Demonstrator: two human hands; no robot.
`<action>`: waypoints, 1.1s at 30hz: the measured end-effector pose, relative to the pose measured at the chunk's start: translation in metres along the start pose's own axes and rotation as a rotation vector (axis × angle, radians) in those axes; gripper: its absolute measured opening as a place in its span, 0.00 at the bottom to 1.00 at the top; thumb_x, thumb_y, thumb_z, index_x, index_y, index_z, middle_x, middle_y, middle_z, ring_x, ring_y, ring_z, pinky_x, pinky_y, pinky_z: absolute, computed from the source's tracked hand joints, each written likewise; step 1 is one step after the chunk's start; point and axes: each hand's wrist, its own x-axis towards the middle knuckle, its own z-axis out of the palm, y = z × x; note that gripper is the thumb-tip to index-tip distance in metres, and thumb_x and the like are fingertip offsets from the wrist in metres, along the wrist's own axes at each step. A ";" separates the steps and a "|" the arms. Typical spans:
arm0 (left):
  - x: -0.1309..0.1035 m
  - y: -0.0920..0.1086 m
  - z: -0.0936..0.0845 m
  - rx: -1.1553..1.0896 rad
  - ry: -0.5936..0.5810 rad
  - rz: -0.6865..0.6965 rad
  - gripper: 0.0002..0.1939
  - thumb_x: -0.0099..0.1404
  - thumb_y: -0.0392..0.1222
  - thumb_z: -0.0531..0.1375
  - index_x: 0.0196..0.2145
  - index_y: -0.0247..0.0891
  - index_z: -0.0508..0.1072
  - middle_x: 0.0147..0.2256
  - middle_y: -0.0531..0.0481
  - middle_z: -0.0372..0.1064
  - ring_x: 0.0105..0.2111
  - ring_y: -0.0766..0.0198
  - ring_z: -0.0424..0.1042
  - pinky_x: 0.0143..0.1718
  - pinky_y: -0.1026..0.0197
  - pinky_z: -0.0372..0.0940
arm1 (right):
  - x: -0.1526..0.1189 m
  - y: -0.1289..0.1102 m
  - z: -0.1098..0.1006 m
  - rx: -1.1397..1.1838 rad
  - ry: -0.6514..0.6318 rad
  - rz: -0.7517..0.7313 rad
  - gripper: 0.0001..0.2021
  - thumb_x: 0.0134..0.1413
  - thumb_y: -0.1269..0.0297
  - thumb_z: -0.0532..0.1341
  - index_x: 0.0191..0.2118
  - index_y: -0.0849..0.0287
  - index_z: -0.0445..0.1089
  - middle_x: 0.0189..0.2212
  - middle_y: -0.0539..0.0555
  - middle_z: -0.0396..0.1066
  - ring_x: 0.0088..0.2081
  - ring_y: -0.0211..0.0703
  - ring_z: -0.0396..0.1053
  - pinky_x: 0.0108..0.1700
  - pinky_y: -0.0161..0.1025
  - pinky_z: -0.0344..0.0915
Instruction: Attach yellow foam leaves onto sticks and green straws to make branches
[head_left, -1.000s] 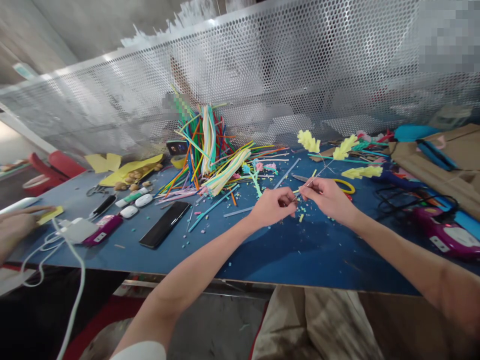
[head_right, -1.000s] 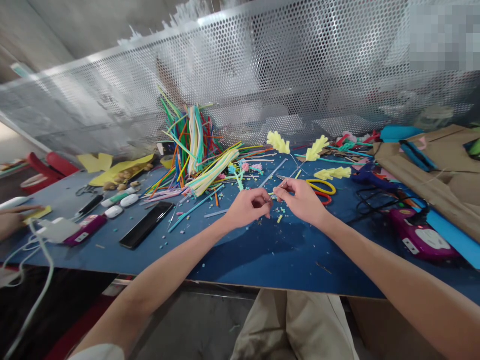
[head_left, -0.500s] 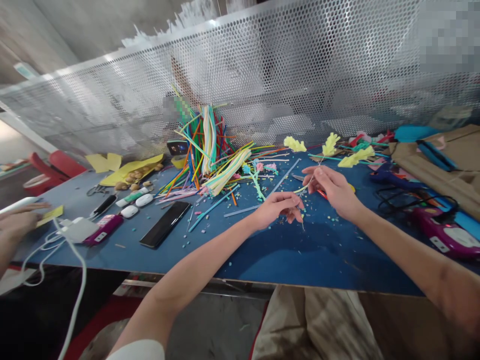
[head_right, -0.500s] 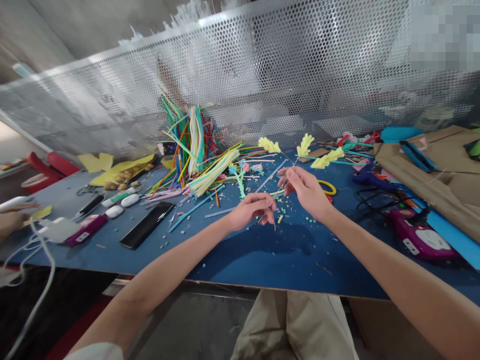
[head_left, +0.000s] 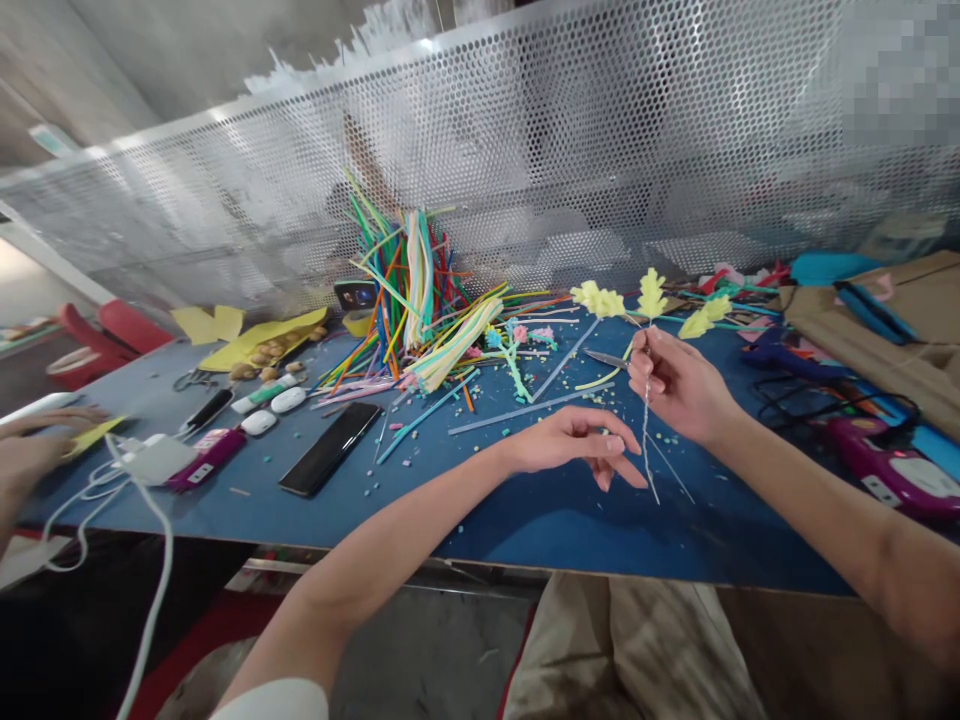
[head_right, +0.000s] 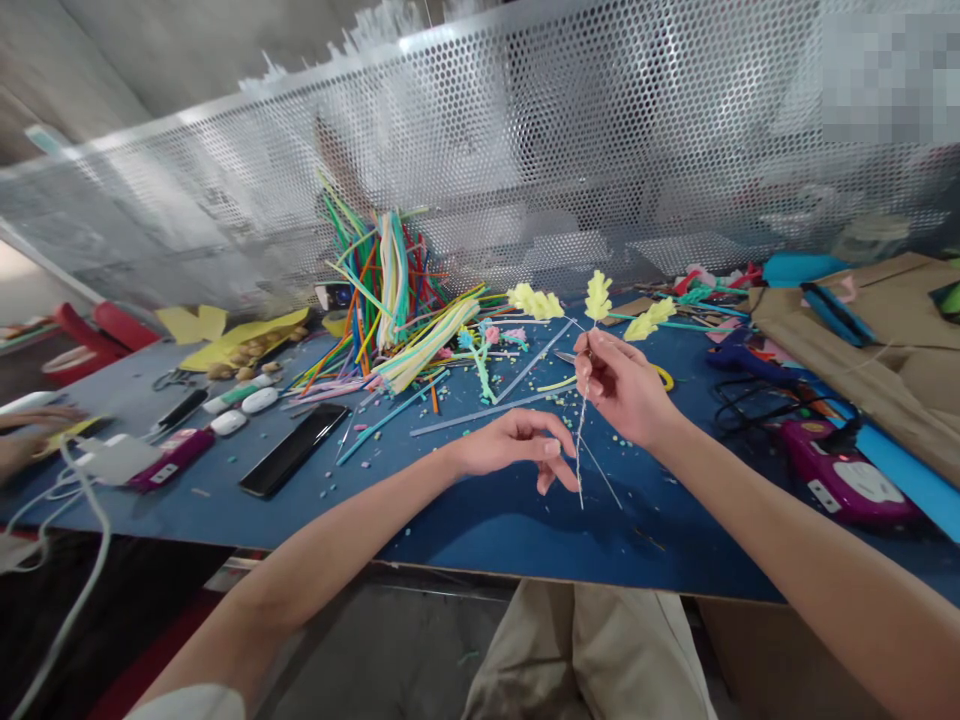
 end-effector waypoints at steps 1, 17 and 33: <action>0.000 -0.001 0.001 -0.011 -0.014 0.008 0.23 0.64 0.56 0.63 0.46 0.33 0.73 0.41 0.35 0.78 0.29 0.65 0.74 0.36 0.60 0.69 | -0.001 0.000 0.001 0.009 -0.014 0.008 0.07 0.63 0.61 0.62 0.36 0.59 0.71 0.23 0.46 0.64 0.20 0.28 0.56 0.22 0.28 0.56; 0.001 -0.012 0.001 -0.125 -0.107 0.058 0.25 0.64 0.58 0.62 0.46 0.33 0.78 0.34 0.44 0.71 0.30 0.69 0.67 0.35 0.64 0.61 | -0.003 0.016 0.006 0.100 -0.024 0.085 0.08 0.62 0.57 0.63 0.36 0.55 0.70 0.25 0.46 0.64 0.22 0.30 0.58 0.24 0.27 0.60; -0.001 -0.005 -0.008 -0.152 -0.035 0.005 0.29 0.58 0.59 0.66 0.46 0.31 0.79 0.29 0.47 0.70 0.31 0.66 0.72 0.43 0.57 0.69 | -0.011 0.012 0.004 -0.342 -0.338 0.127 0.13 0.52 0.60 0.70 0.43 0.56 0.72 0.30 0.49 0.71 0.29 0.35 0.68 0.33 0.33 0.68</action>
